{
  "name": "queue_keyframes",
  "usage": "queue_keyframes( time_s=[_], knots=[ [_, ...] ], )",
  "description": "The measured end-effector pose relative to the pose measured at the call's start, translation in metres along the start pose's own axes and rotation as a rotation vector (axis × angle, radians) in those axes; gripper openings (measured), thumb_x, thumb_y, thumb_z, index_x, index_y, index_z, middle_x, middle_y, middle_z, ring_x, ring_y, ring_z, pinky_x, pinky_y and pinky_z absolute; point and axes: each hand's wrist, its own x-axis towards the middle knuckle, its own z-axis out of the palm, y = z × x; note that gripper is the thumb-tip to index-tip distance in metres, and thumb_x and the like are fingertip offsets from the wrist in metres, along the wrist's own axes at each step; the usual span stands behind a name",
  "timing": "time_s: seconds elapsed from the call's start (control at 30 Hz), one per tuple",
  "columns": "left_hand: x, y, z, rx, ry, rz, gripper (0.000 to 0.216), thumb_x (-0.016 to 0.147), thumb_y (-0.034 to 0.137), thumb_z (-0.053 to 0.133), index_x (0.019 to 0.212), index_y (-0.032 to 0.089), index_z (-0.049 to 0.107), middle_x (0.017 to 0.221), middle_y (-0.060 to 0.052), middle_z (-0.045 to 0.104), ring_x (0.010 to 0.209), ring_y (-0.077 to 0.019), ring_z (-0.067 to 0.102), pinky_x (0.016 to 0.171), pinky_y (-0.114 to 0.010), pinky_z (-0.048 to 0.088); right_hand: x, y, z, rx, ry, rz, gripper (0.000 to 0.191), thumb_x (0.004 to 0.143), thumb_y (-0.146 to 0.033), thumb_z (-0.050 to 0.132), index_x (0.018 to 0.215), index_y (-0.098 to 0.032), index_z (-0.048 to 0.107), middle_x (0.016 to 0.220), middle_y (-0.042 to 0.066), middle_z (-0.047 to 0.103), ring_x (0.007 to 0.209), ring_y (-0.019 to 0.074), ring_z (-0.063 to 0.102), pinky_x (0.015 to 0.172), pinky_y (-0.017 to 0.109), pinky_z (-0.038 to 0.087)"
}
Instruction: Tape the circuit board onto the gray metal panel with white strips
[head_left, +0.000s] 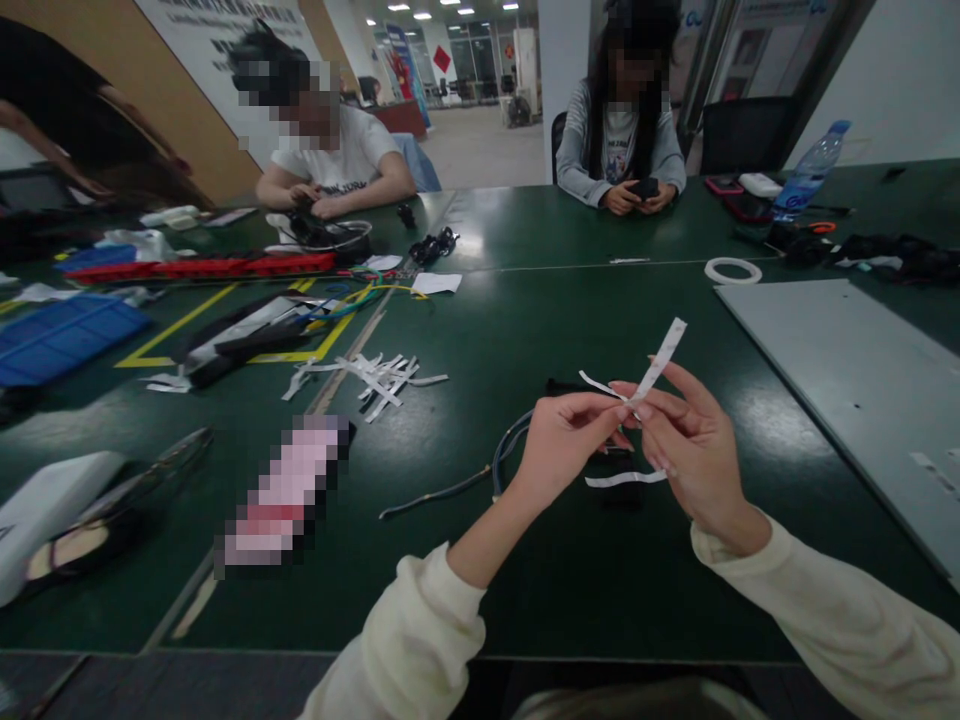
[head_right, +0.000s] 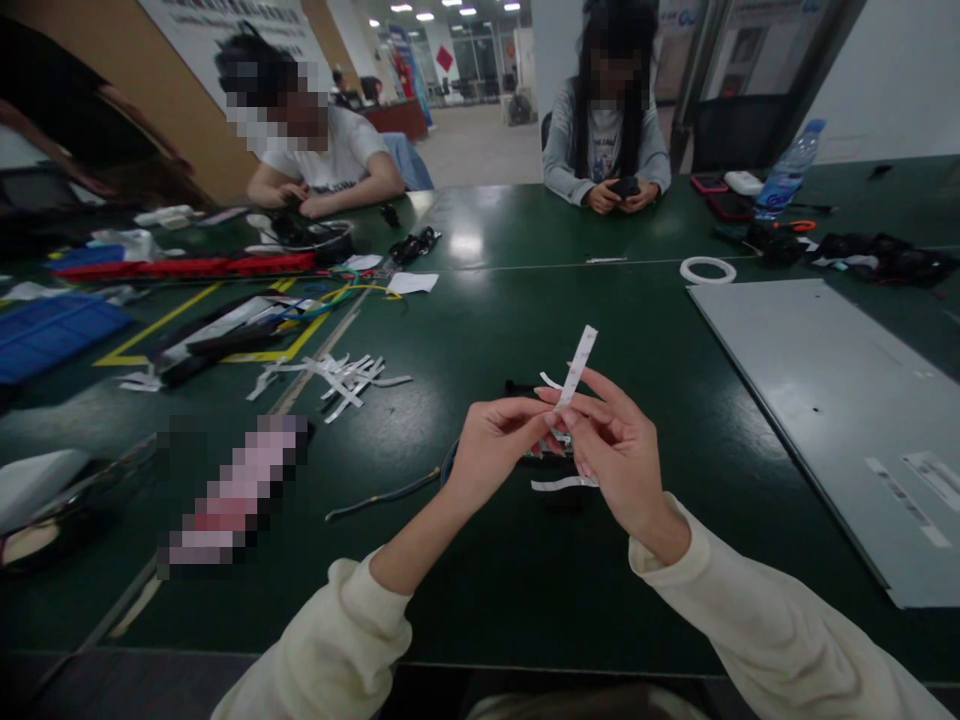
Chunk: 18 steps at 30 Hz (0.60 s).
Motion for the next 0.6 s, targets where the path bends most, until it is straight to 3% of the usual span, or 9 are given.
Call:
queue_keyframes(
  time_s=[0.23, 0.37, 0.47, 0.6],
  knots=[
    [-0.003, -0.001, 0.005, -0.08, -0.036, 0.012, 0.017, 0.081, 0.029, 0.067, 0.081, 0.012, 0.068, 0.072, -0.002, 0.069, 0.058, -0.0092, 0.064, 0.053, -0.018, 0.051, -0.001, 0.002, 0.0, -0.228, 0.006, -0.123, 0.038, 0.087, -0.026, 0.057, 0.124, -0.032, 0.054, 0.106, 0.002, 0.07, 0.042, 0.0051, 0.047, 0.036, 0.02, 0.041],
    [-0.002, 0.0, 0.005, -0.11, -0.086, -0.027, 0.019, 0.079, 0.031, 0.068, 0.079, 0.012, 0.067, 0.066, -0.001, 0.065, 0.056, -0.0089, 0.062, 0.052, -0.018, 0.048, -0.001, 0.003, -0.006, -0.555, 0.047, -0.34, 0.036, 0.087, -0.024, 0.057, 0.122, -0.031, 0.058, 0.102, 0.001, 0.071, 0.061, 0.0116, 0.058, 0.053, 0.027, 0.051],
    [0.0, -0.001, 0.002, -0.167, -0.158, -0.099, 0.019, 0.079, 0.031, 0.068, 0.078, 0.012, 0.066, 0.063, 0.0, 0.064, 0.057, -0.0086, 0.062, 0.05, -0.017, 0.045, 0.001, 0.005, -0.012, -0.761, 0.064, -0.521, 0.033, 0.085, -0.021, 0.059, 0.117, -0.03, 0.061, 0.094, 0.001, 0.072, 0.074, 0.0158, 0.061, 0.065, 0.033, 0.053],
    [0.002, -0.004, -0.002, -0.291, -0.273, -0.28, 0.019, 0.078, 0.031, 0.068, 0.083, 0.013, 0.066, 0.069, -0.001, 0.066, 0.059, -0.0082, 0.062, 0.053, -0.017, 0.044, 0.001, 0.005, -0.014, -0.71, -0.013, -0.575, 0.034, 0.086, -0.019, 0.056, 0.118, -0.029, 0.06, 0.103, 0.002, 0.071, 0.091, 0.0179, 0.065, 0.076, 0.036, 0.056]
  ],
)
